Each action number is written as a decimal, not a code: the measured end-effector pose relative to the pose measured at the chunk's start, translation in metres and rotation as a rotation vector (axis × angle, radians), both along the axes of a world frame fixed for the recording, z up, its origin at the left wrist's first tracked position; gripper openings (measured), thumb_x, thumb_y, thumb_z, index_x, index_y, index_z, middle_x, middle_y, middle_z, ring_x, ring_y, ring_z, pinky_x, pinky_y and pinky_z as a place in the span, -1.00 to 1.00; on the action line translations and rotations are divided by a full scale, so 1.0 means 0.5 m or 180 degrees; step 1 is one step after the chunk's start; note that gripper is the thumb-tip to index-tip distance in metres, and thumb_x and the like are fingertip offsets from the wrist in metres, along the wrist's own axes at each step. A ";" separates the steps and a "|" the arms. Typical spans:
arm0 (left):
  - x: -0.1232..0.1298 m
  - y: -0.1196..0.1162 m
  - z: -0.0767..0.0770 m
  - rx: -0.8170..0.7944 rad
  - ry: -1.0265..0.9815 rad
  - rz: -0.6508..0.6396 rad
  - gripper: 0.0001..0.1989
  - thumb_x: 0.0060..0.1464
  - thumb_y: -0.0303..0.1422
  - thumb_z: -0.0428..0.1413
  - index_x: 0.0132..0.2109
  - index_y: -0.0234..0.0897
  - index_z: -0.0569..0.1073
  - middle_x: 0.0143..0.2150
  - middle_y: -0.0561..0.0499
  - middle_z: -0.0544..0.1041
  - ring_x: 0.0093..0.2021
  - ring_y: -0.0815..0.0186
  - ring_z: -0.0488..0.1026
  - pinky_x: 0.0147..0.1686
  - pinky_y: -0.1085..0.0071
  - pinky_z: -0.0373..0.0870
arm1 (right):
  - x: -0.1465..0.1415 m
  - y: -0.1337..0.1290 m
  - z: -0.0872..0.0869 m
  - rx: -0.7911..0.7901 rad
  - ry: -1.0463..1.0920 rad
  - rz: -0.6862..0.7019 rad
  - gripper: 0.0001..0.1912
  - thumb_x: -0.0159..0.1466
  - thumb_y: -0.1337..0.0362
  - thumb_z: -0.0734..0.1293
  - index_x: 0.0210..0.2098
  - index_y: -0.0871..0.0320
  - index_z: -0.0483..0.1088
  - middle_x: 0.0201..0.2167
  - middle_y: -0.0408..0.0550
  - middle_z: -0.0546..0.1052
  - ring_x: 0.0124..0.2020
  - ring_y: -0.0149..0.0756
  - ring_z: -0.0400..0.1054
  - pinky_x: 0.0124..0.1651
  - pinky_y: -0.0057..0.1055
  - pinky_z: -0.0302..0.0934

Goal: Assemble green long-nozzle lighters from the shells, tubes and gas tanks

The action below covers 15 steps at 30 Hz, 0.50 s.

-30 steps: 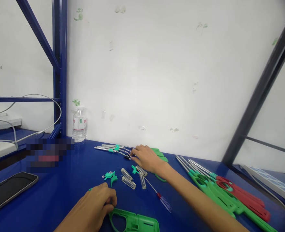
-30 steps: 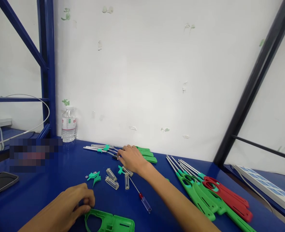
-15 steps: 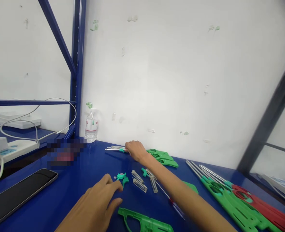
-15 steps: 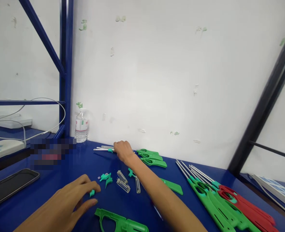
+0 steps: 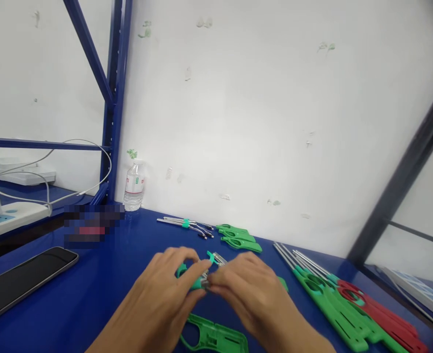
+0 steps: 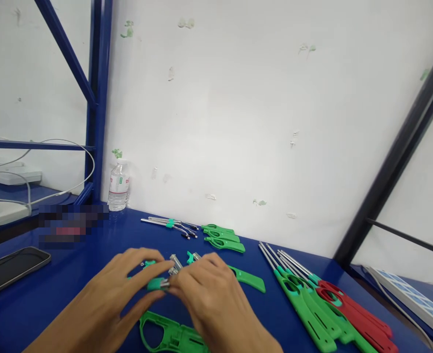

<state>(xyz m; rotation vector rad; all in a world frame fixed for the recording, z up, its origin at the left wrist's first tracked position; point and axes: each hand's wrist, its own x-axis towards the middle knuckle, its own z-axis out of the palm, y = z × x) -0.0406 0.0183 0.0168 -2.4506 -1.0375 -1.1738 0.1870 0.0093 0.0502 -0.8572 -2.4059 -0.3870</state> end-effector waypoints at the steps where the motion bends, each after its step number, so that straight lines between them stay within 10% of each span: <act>1: 0.002 -0.001 -0.004 -0.0308 0.0144 -0.0136 -0.69 0.33 -0.49 0.13 0.09 0.00 0.56 -0.04 0.04 0.64 -0.11 0.15 0.62 -0.16 0.30 0.54 | 0.003 -0.018 -0.010 0.0022 0.0181 0.0069 -0.83 0.59 0.31 0.26 -0.09 0.08 0.50 -0.27 -0.16 0.68 -0.29 -0.32 0.53 -0.14 -0.31 0.27; 11: -0.032 -0.001 -0.007 -0.1763 0.0561 -0.0401 -0.69 0.41 -0.43 -0.02 -0.01 0.04 0.58 -0.06 0.11 0.62 -0.11 0.27 0.61 -0.12 0.44 0.43 | -0.001 -0.047 -0.073 -0.0323 0.1252 0.0114 -0.88 0.47 0.31 0.43 -0.03 -0.04 0.53 -0.23 -0.28 0.72 -0.29 -0.36 0.58 -0.10 -0.38 0.32; 15: -0.058 0.014 -0.007 -0.1939 0.0665 -0.0157 -0.68 0.40 -0.43 -0.07 -0.05 -0.02 0.57 -0.06 0.07 0.63 -0.15 0.27 0.61 -0.09 0.45 0.44 | 0.019 -0.050 -0.082 -0.1173 0.1333 -0.0616 -0.73 0.53 0.08 0.34 0.18 -0.19 0.50 0.05 -0.21 0.69 0.06 -0.17 0.58 0.20 -0.21 0.34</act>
